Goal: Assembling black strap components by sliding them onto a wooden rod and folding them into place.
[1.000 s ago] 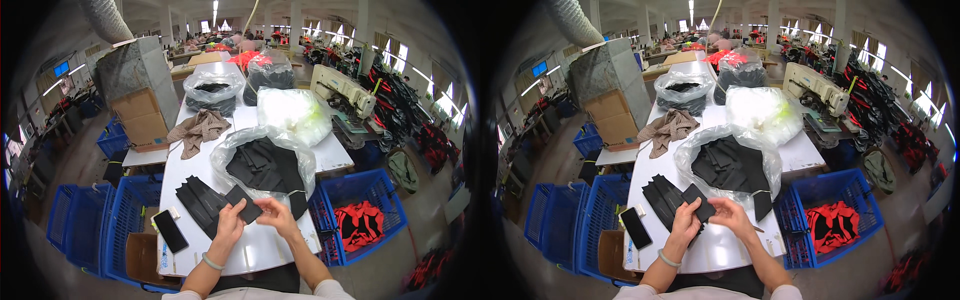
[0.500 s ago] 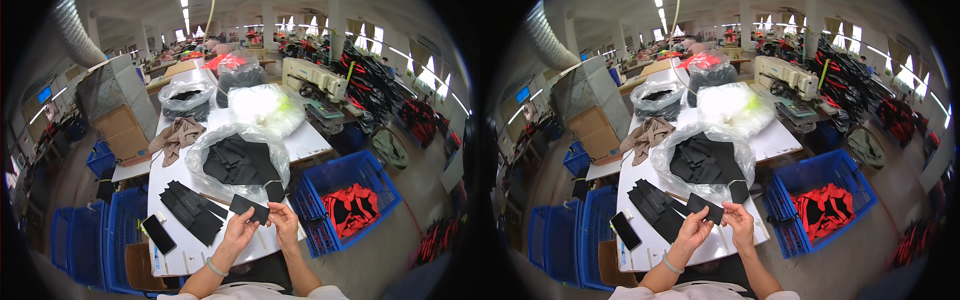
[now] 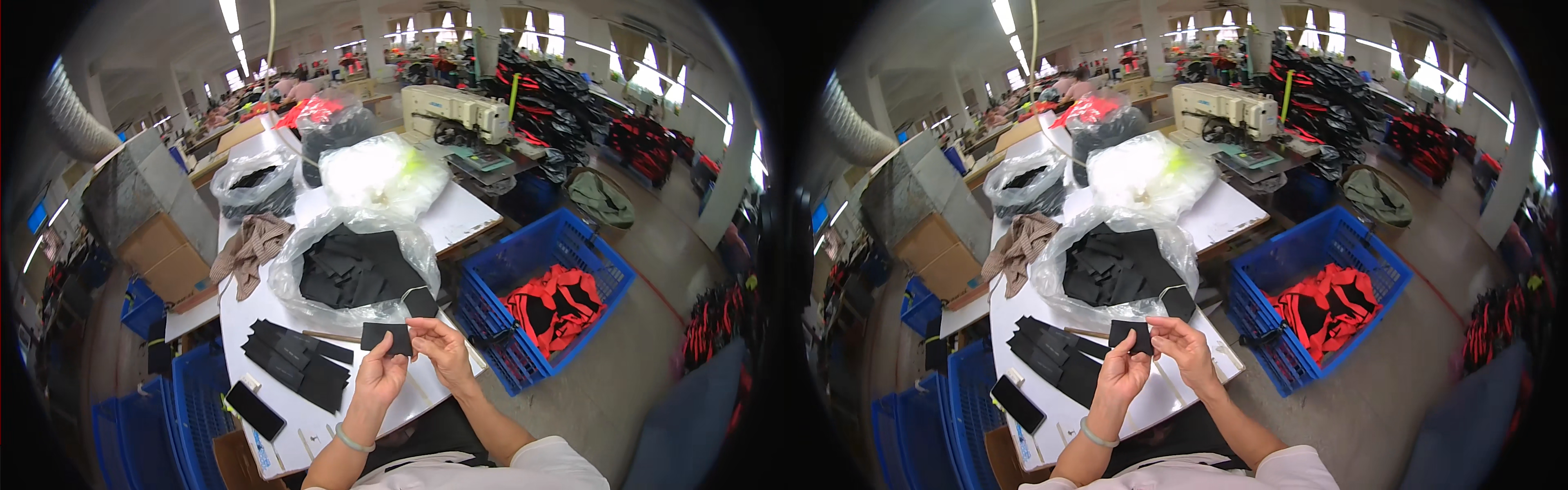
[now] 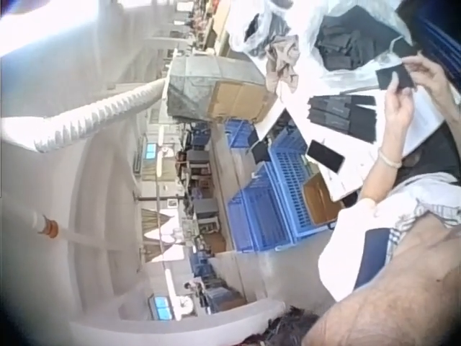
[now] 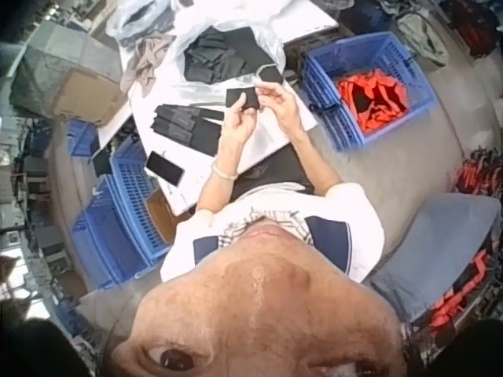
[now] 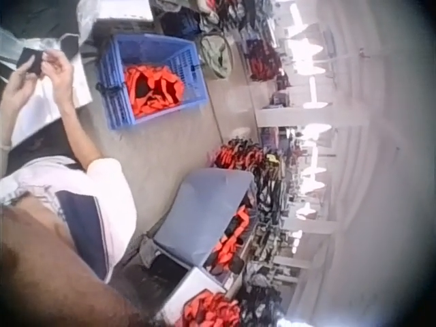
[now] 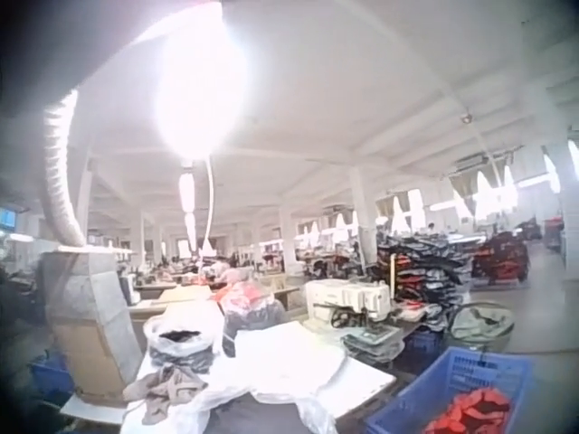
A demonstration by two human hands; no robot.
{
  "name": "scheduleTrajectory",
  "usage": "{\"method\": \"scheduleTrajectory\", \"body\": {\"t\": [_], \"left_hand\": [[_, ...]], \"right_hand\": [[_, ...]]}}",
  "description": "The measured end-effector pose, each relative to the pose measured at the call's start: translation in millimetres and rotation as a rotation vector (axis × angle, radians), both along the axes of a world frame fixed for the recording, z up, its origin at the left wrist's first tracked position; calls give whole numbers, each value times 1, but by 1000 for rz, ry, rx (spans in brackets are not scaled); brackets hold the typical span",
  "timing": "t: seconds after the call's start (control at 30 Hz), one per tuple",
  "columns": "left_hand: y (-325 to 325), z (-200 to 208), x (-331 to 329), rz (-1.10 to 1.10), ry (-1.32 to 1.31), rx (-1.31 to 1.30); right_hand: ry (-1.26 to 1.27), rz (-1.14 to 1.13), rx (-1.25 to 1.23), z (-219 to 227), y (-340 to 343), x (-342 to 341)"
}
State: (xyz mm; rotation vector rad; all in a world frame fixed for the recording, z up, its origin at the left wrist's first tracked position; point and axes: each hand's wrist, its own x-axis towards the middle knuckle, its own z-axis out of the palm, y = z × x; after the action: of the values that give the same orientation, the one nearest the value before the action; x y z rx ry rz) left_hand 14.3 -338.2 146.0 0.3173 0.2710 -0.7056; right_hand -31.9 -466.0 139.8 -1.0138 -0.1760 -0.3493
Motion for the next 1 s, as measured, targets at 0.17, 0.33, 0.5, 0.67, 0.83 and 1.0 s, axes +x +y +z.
{"method": "scheduleTrajectory", "body": {"t": [0.17,0.33,0.5,0.67,0.83,1.0], "left_hand": [[-9,12,1,1,10,97],[0,-9,12,-85,17,8],[-4,-9,11,-27,48,70],[1,-11,5,-22,15,76],[4,-15,-1,14,-79,118],[10,-20,-2,-30,8,62]], "right_hand": [[31,-17,6,1,-5,4],[69,44,16,2,-6,6],[25,-298,-530,7,-5,5],[55,-300,-565,0,-6,5],[94,-295,-395,7,-6,5],[-126,-442,-815,5,-10,-2]]}}
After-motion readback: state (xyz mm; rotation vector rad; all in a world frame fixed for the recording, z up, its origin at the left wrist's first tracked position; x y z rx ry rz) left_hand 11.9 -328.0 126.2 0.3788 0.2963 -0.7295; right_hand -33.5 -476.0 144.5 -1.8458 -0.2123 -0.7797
